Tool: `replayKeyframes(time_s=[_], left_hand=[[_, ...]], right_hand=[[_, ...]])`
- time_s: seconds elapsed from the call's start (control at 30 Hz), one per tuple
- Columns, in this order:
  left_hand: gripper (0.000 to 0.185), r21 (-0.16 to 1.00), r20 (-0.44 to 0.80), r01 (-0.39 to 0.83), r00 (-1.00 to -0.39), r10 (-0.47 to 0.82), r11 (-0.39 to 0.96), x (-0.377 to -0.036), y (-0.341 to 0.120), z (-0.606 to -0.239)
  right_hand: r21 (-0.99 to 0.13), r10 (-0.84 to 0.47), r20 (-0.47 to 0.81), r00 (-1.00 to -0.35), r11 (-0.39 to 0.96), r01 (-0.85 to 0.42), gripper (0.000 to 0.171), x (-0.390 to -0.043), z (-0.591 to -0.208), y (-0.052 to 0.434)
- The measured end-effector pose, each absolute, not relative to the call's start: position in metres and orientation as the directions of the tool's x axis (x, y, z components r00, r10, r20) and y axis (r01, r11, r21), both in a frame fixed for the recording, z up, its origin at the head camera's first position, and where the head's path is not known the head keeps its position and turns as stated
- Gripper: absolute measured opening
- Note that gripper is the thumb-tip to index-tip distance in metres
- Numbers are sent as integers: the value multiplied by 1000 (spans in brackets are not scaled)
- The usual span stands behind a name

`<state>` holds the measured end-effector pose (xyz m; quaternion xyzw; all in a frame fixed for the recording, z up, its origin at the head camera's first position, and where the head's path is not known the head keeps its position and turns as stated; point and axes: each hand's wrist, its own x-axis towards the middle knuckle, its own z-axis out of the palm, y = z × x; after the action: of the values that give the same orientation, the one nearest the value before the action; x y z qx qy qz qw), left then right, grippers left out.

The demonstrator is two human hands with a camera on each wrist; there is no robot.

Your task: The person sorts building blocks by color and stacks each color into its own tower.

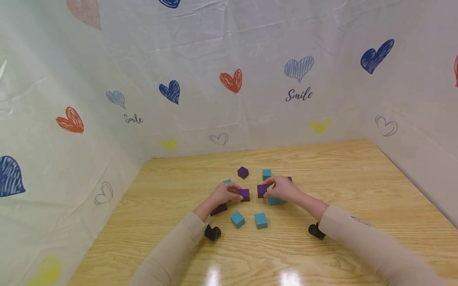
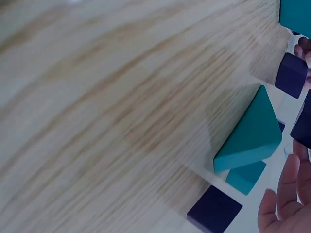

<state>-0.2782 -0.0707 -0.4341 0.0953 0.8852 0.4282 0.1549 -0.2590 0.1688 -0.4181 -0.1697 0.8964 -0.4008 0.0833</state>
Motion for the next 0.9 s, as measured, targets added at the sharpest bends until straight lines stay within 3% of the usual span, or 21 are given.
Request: replayKeyframes(time_s=[0.9], left_hand=[[30,810,-193,15,-937,291,586,-280,-70,-437]], right_hand=[[-592,-377,-13,-926,749,-297,32,-274,-430,137]])
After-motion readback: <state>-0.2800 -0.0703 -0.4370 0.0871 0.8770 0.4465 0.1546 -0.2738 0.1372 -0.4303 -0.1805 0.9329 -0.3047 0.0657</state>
